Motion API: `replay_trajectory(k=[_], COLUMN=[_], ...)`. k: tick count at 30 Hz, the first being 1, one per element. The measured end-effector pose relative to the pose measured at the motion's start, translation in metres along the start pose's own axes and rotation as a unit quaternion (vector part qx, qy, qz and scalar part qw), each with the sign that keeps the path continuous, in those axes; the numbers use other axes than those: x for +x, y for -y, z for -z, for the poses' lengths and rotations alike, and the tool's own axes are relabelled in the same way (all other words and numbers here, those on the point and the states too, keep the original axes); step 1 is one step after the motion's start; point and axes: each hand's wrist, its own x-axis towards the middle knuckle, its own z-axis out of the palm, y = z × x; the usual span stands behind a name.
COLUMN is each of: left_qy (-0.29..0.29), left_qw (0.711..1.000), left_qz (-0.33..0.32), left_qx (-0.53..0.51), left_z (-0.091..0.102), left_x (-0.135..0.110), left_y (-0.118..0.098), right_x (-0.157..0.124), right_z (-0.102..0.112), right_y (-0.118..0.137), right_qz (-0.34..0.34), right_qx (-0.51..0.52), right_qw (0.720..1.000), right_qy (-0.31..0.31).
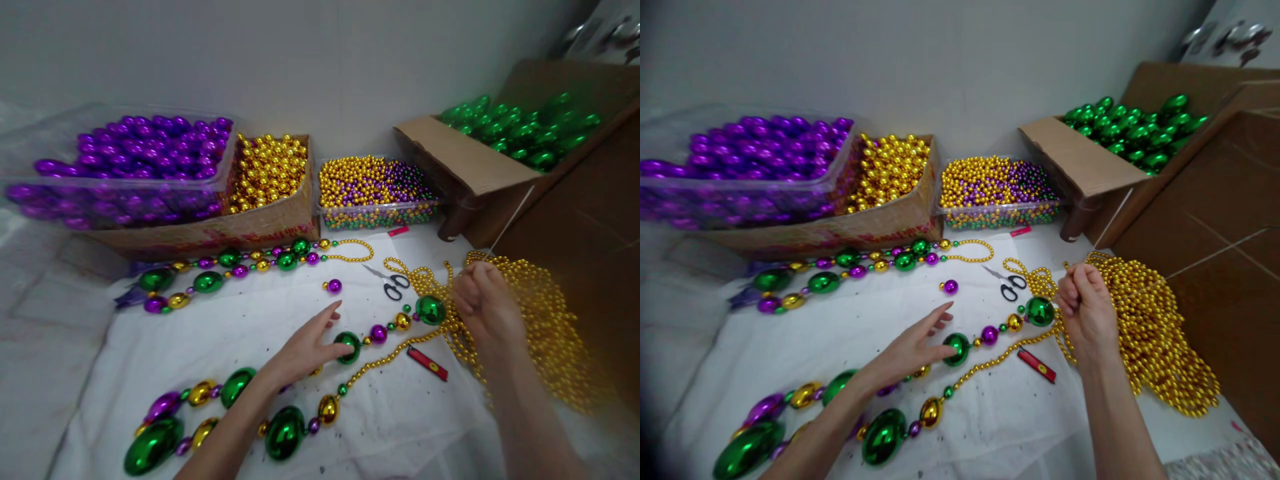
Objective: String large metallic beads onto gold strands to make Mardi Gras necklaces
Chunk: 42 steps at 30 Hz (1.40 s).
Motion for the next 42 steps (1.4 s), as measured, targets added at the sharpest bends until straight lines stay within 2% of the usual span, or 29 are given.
replay_trajectory(k=[3, 5, 7, 9, 12, 15, 17, 20, 23, 25, 27, 29, 31, 33, 35, 36, 38, 40, 42], left_qy=[0.005, -0.022, -0.048, -0.050, -0.043, -0.057, -0.073, -0.091, -0.092, -0.077, -0.061, -0.068, -0.093, -0.113, -0.107, -0.091, -0.072, -0.055, -0.036], left_qw=[0.998, 0.992, 0.984, 0.978, 0.965, 0.941, 0.924, 0.903, 0.895, 0.898, 0.906, 0.914, 0.928, 0.948, 0.950, 0.947, 0.947, 0.952, 0.959], left_qz=[0.003, -0.003, 0.009, 0.027, 0.052, 0.089, 0.108, 0.133, 0.147, 0.147, 0.136, 0.109, 0.064, -0.044, -0.161, -0.200, -0.213, -0.197, -0.183], left_qx=[0.065, 0.127, 0.170, 0.199, 0.255, 0.322, 0.359, 0.398, 0.412, 0.407, 0.397, 0.385, 0.354, 0.293, 0.244, 0.235, 0.230, 0.227, 0.213], left_z=[-0.016, -0.027, -0.031, -0.022, 0.007, 0.036, 0.046, 0.048, 0.047, 0.048, 0.049, 0.042, 0.023, -0.007, -0.038, -0.052, -0.071, -0.079, -0.078], left_x=[-0.016, -0.021, -0.024, -0.027, -0.038, -0.048, -0.048, -0.041, -0.036, -0.036, -0.038, -0.036, -0.029, -0.013, 0.007, 0.018, 0.033, 0.039, 0.037], left_y=[0.008, 0.012, 0.015, 0.018, 0.025, 0.035, 0.042, 0.052, 0.057, 0.053, 0.040, 0.017, -0.011, -0.037, -0.053, -0.057, -0.057, -0.051, -0.045], right_x=[0.006, 0.008, 0.005, -0.001, -0.012, -0.020, -0.023, -0.025, -0.026, -0.028, -0.031, -0.036, -0.042, -0.050, -0.056, -0.057, -0.058, -0.056, -0.052], right_z=[-0.001, -0.006, -0.013, -0.018, -0.019, -0.012, -0.004, 0.007, 0.018, 0.022, 0.022, 0.018, 0.010, -0.001, -0.010, -0.014, -0.016, -0.012, -0.003], right_y=[0.012, 0.020, 0.029, 0.035, 0.031, 0.006, -0.017, -0.045, -0.056, -0.056, -0.056, -0.056, -0.058, -0.058, -0.054, -0.051, -0.044, -0.040, -0.042], right_qz=[0.040, 0.065, 0.090, 0.112, 0.105, 0.038, -0.005, -0.038, -0.046, -0.054, -0.067, -0.077, -0.083, -0.092, -0.106, -0.106, -0.087, -0.063, -0.061], right_qx=[-0.016, -0.025, -0.045, -0.067, -0.065, -0.040, -0.037, -0.048, -0.060, -0.070, -0.077, -0.080, -0.077, -0.076, -0.073, -0.070, -0.062, -0.051, -0.046], right_qw=[0.999, 0.998, 0.995, 0.991, 0.992, 0.998, 0.999, 0.996, 0.995, 0.994, 0.993, 0.993, 0.993, 0.993, 0.991, 0.991, 0.994, 0.997, 0.997], right_qy=[0.004, 0.010, 0.013, 0.013, 0.003, -0.019, -0.038, -0.059, -0.070, -0.069, -0.057, -0.041, -0.026, -0.003, 0.028, 0.040, 0.032, -0.002, -0.031])
